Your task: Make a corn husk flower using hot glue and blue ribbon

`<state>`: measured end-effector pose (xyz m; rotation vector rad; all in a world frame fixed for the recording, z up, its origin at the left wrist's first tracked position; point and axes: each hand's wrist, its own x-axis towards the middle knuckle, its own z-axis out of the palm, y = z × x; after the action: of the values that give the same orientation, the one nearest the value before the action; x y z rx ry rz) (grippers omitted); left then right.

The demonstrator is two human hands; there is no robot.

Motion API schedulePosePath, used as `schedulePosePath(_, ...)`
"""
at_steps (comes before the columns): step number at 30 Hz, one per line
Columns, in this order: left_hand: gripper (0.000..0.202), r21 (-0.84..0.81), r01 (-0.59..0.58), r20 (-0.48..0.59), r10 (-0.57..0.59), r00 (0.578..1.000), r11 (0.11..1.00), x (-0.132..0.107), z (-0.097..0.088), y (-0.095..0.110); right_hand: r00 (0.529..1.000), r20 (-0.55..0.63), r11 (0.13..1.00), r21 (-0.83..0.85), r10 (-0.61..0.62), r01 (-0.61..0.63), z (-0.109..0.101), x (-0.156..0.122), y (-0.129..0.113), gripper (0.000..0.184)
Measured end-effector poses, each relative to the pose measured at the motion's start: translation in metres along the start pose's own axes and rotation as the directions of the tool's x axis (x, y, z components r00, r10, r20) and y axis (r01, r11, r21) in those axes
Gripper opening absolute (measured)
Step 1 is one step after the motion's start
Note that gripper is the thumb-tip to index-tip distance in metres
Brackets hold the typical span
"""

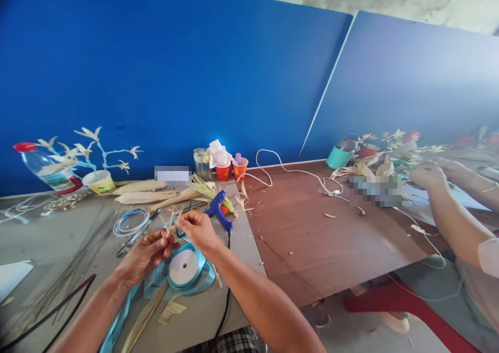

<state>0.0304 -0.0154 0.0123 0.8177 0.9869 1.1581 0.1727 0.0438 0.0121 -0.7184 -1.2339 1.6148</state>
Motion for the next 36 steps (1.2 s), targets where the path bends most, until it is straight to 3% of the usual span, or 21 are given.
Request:
schedulePosePath(5, 0.023, 0.024, -0.041, 0.052, 0.04, 0.998, 0.999, 0.0011, -0.0013, -0.0012, 1.0, 0.002, 1.0, 0.022, 0.013, -0.013, 0.0019, -0.0024, -0.0014, 0.012)
schedulePosePath(13, 0.019, -0.01, -0.082, 0.063, 0.082, 0.995, 0.997, 0.0004, -0.0033, -0.0029, 1.0, 0.018, 0.999, 0.033, 0.025, -0.025, 0.0012, -0.0042, -0.0055, 0.023)
schedulePosePath(19, 0.032, -0.028, -0.125, 0.151, 0.128, 0.98, 0.992, -0.002, -0.0015, 0.0014, 0.999, 0.004, 0.998, 0.048, 0.043, -0.044, -0.001, -0.0028, -0.0062, 0.023)
schedulePosePath(25, 0.019, -0.071, -0.104, 0.014, 0.105, 0.994, 0.992, -0.0001, -0.0012, 0.0017, 0.999, -0.019, 0.997, 0.068, 0.035, -0.034, -0.0009, -0.0013, -0.0062, 0.022)
schedulePosePath(36, 0.01, -0.113, -0.136, -0.009, 0.136, 0.991, 0.984, 0.0057, -0.0094, -0.0021, 0.999, 0.001, 0.994, 0.104, 0.039, -0.039, -0.0012, -0.0007, -0.0053, 0.024)
